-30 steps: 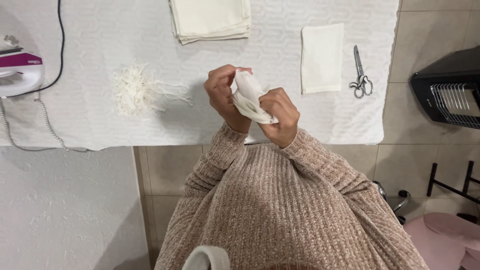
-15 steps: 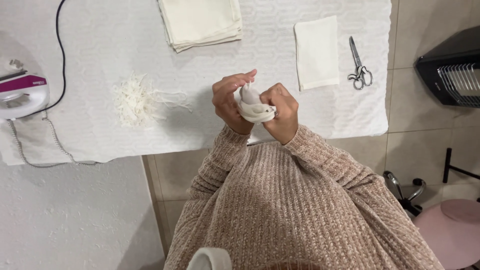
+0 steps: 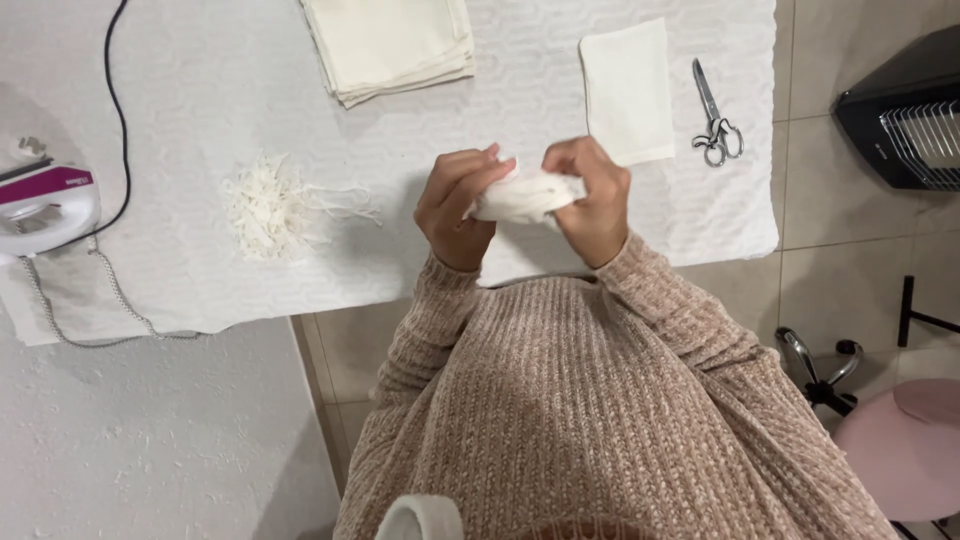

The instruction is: Trimming excess fabric from sewn edges with scissors and then turning the fabric pieces inside out.

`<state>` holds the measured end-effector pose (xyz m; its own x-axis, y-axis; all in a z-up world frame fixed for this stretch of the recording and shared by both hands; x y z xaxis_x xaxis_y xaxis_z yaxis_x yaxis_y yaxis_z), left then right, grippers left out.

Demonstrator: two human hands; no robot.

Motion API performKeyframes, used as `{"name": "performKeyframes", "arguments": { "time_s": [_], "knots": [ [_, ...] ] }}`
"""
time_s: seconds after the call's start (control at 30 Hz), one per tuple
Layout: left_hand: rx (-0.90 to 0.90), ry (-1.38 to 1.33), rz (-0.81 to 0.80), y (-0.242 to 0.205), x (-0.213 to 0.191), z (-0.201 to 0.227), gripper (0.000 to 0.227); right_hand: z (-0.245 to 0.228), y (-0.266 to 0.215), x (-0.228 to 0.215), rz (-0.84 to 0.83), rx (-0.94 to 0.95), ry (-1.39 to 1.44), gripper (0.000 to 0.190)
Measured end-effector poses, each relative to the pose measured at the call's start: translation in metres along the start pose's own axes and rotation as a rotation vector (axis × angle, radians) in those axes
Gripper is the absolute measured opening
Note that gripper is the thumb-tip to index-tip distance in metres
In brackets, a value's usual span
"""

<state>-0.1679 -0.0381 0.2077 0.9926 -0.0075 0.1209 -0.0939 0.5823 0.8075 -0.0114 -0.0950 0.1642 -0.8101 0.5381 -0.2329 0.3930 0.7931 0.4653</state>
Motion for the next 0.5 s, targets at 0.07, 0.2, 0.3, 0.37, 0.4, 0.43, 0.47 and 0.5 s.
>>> {"name": "performKeyframes", "arguments": {
  "time_s": [0.07, 0.2, 0.3, 0.37, 0.4, 0.43, 0.47, 0.5],
  "knots": [
    [-0.043, -0.013, -0.071, -0.003, -0.004, 0.000, 0.005, -0.008, 0.023, -0.007, 0.023, 0.021, 0.000, 0.018],
    [-0.760, -0.396, -0.472, -0.049, 0.004, -0.026, 0.022, -0.020, 0.046, 0.006, -0.117, 0.002, -0.104, 0.025],
    [-1.056, -0.717, -0.452, -0.069, 0.002, -0.032, 0.013, -0.025, 0.054, 0.011, -0.185, -0.011, -0.156, 0.031],
    [-1.170, -0.807, -0.412, -0.080, -0.004, -0.036, 0.007, -0.025, 0.053, 0.014, -0.232, 0.029, -0.174, 0.037],
    [-1.146, -0.781, -0.449, -0.083, -0.006, -0.040, 0.012, -0.026, 0.053, 0.015, -0.247, 0.012, -0.182, 0.032],
    [-1.122, -0.755, -0.485, -0.086, -0.009, -0.044, 0.018, -0.027, 0.052, 0.016, -0.261, -0.004, -0.189, 0.028],
    [-1.122, -0.758, -0.488, -0.084, -0.010, -0.044, 0.018, -0.025, 0.051, 0.016, -0.259, -0.004, -0.192, 0.028],
    [-1.200, -0.795, -0.446, -0.085, -0.012, -0.045, 0.024, -0.016, 0.048, 0.019, -0.306, 0.125, -0.113, 0.024]
  ]
}}
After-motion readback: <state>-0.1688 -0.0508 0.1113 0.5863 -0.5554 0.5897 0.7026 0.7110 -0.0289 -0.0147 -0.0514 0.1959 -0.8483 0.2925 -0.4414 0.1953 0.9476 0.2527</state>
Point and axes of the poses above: each hand's wrist, its own y-axis towards the middle knuckle, its own x-axis out of the palm, z = x × y, the point moved 6 cm from there along y, towards the middle knuckle, and after that the axes turned 5 degrees about z, right-handed, at the moved point
